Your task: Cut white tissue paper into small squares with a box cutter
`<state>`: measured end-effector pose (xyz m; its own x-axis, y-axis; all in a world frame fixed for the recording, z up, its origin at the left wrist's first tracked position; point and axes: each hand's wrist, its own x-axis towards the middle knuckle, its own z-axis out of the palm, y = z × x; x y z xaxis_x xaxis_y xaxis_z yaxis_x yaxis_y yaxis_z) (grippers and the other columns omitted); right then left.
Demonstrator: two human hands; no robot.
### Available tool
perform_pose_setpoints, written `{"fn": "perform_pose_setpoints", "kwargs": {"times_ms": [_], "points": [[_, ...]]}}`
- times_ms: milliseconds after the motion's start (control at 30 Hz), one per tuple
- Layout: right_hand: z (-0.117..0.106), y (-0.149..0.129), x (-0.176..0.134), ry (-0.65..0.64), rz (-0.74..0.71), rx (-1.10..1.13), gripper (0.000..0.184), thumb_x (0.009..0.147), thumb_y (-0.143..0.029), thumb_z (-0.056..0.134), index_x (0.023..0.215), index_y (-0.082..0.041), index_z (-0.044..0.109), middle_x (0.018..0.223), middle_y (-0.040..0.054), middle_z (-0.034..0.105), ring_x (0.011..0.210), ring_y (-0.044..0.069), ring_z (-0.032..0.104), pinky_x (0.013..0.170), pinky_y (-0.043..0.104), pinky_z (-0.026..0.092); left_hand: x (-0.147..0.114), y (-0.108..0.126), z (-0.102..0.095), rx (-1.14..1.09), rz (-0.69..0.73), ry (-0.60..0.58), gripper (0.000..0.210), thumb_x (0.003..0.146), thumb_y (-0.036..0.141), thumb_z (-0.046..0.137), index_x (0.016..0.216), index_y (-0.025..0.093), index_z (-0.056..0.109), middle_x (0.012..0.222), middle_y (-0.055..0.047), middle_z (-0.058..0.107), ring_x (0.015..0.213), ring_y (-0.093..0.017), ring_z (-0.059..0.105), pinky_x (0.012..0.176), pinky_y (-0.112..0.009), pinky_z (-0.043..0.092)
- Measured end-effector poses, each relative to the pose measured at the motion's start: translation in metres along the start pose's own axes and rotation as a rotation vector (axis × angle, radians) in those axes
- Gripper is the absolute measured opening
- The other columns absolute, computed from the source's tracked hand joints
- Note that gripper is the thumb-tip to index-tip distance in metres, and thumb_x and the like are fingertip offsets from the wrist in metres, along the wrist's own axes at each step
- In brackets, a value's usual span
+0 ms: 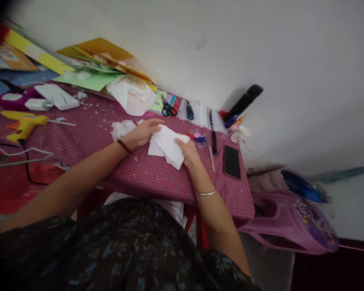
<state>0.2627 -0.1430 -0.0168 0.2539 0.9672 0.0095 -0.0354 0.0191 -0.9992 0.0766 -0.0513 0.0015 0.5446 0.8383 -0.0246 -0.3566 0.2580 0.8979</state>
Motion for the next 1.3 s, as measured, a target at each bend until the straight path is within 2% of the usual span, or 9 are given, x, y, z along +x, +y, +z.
{"fn": "perform_pose_setpoints", "kwargs": {"times_ms": [33,167,300,533,767,900,1067,1200,1300], "points": [[0.002,0.002,0.001,0.012,0.013,0.005,0.044,0.065,-0.050,0.077,0.096,-0.023,0.061,0.085,0.0052,0.073,0.072,0.021,0.067,0.068,0.038,0.056,0.000,-0.002,0.001,0.002,-0.012,-0.006,0.008,0.092,0.014,0.061,0.099,0.017,0.063,0.077,0.003,0.069,0.068,-0.008,0.059,0.067,-0.022,0.047],[0.004,0.006,0.008,0.134,-0.036,0.005,0.028,0.074,-0.044,0.071,0.089,-0.024,0.059,0.079,0.0004,0.070,0.069,0.016,0.063,0.070,0.033,0.055,-0.005,-0.009,0.004,0.045,-0.119,-0.116,0.025,0.099,0.037,0.060,0.087,0.016,0.067,0.076,-0.004,0.073,0.081,-0.015,0.065,0.077,-0.029,0.052],[0.001,0.003,0.010,0.206,-0.109,-0.025,0.021,0.080,-0.041,0.068,0.087,-0.024,0.060,0.075,-0.0036,0.064,0.067,0.013,0.056,0.066,0.027,0.049,-0.012,-0.015,0.009,0.142,-0.173,-0.114,0.017,0.078,0.019,0.081,0.088,0.014,0.068,0.079,-0.006,0.075,0.080,-0.019,0.070,0.078,-0.033,0.055],[0.000,-0.006,0.012,0.258,-0.147,-0.039,0.022,0.087,-0.039,0.067,0.076,-0.024,0.054,0.071,-0.0042,0.058,0.074,0.015,0.058,0.068,0.026,0.049,-0.008,-0.025,0.020,0.247,0.003,0.085,0.009,0.090,0.013,0.061,0.098,0.015,0.067,0.074,-0.002,0.070,0.058,-0.011,0.059,0.058,-0.023,0.048],[0.017,-0.017,0.003,0.018,0.022,0.086,0.029,0.085,-0.048,0.068,0.099,-0.024,0.059,0.082,0.0034,0.073,0.073,0.021,0.069,0.066,0.036,0.060,0.004,-0.013,0.008,0.339,0.235,0.249,0.008,0.094,0.018,0.058,0.087,0.015,0.061,0.065,0.003,0.056,0.049,-0.007,0.044,0.046,-0.019,0.034],[0.027,-0.012,0.000,-0.104,0.108,0.087,0.033,0.073,-0.035,0.081,0.094,-0.020,0.061,0.070,0.0007,0.068,0.052,0.015,0.058,0.050,0.031,0.055,0.009,-0.005,-0.005,0.346,0.318,0.284,0.011,0.098,0.022,0.054,0.093,0.015,0.061,0.077,-0.002,0.063,0.060,-0.009,0.054,0.055,-0.020,0.045],[0.032,-0.008,0.007,-0.033,0.056,0.040,0.019,0.086,-0.034,0.069,0.090,-0.023,0.055,0.050,-0.0120,0.042,0.037,0.006,0.027,0.036,0.021,0.025,0.002,0.004,-0.015,0.317,0.201,0.085,0.017,0.092,0.029,0.065,0.095,0.013,0.066,0.077,-0.007,0.070,0.067,-0.015,0.065,0.061,-0.026,0.055],[0.027,-0.009,0.007,0.004,-0.015,-0.019,0.026,0.089,-0.047,0.066,0.094,-0.024,0.055,0.053,-0.0110,0.040,0.040,0.007,0.026,0.038,0.024,0.024,-0.007,0.006,-0.018,0.284,0.040,-0.173,0.027,0.070,0.019,0.082,0.093,0.012,0.070,0.080,-0.009,0.075,0.074,-0.020,0.071,0.067,-0.030,0.060],[0.020,-0.012,0.003,-0.009,-0.041,-0.057,0.033,0.086,-0.054,0.068,0.090,-0.024,0.054,0.054,-0.0101,0.041,0.042,0.008,0.029,0.039,0.024,0.027,-0.008,0.003,-0.017,0.269,0.029,-0.231,0.037,0.062,0.009,0.082,0.096,0.014,0.070,0.083,-0.008,0.076,0.080,-0.021,0.073,0.071,-0.030,0.060]]}}
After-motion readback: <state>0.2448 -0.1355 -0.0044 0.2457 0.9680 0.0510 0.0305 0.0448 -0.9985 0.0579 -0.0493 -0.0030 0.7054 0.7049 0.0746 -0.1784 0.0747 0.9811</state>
